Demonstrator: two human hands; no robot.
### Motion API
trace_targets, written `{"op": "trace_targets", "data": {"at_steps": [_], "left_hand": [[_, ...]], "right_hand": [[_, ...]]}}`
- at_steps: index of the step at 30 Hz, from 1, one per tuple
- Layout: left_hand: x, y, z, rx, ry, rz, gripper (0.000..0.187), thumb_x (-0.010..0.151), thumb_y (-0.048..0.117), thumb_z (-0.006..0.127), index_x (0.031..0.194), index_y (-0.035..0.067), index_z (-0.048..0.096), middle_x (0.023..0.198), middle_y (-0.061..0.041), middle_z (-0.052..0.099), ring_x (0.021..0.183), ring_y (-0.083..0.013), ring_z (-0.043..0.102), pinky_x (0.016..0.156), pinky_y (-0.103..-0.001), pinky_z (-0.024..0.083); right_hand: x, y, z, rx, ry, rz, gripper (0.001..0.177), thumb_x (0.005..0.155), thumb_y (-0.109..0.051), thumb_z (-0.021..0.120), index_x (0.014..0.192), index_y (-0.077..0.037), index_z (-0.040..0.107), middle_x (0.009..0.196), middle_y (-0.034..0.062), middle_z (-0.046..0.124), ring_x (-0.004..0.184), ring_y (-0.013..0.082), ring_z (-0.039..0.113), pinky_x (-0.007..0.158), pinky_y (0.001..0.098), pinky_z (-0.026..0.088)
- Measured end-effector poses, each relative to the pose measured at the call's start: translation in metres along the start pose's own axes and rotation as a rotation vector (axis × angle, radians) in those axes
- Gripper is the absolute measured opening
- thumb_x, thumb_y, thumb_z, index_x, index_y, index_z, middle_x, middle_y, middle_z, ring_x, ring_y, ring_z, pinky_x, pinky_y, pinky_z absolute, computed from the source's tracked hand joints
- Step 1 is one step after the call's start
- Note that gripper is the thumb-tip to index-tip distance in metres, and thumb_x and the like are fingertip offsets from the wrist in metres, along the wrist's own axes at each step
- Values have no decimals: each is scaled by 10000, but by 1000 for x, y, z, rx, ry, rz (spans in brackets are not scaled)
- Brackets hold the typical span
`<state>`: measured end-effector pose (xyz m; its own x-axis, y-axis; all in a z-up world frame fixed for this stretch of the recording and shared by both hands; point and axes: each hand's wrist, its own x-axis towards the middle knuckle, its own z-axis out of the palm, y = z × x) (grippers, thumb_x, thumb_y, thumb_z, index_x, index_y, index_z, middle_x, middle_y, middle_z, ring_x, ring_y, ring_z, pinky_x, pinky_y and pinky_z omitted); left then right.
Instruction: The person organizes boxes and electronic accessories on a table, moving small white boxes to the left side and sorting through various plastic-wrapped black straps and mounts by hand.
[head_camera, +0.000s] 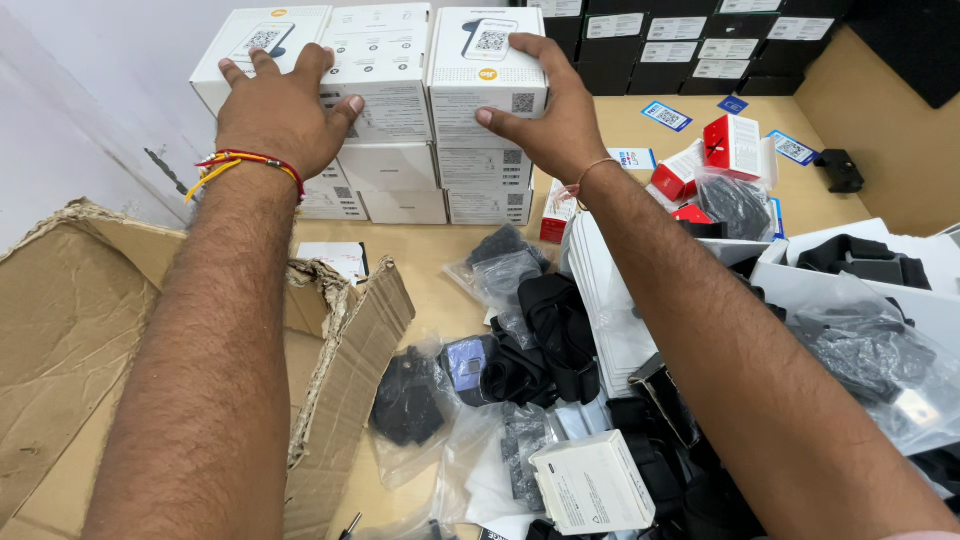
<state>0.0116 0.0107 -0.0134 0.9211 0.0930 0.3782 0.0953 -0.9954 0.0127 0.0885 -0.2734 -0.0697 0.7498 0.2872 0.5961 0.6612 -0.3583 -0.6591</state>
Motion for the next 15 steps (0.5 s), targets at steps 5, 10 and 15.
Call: {"op": "trace_targets", "data": {"at_steps": [5,10,15], "left_hand": [[2,-2,4,26,-25,-41,659,1014,626,554,1550,269,413,1527,-382,336,1439,-600,215,1079,-631,392],[-4,7,-5,9,-55,-78,656,991,606,543,1546,291,392,1563,-347,297,1432,-596,195,975,-662,450],[-26,33,-22,11,65,46,690,976,493,650,1548,196,403,1515,-331,380,1449,-510,287,911,-633,490]], "right_hand": [[10,3,1,-30,1,88,752,877,-238,883,1490,-223,447,1348,135,660,1205,264,711,942,399,590],[4,-5,-15,-82,-50,42,796,869,-197,861,1515,-206,396,1363,160,621,1234,313,661,979,430,558],[-45,-52,-37,-189,62,-9,613,843,-148,856,1383,-127,565,1314,176,637,1222,321,640,1006,430,580]]}}
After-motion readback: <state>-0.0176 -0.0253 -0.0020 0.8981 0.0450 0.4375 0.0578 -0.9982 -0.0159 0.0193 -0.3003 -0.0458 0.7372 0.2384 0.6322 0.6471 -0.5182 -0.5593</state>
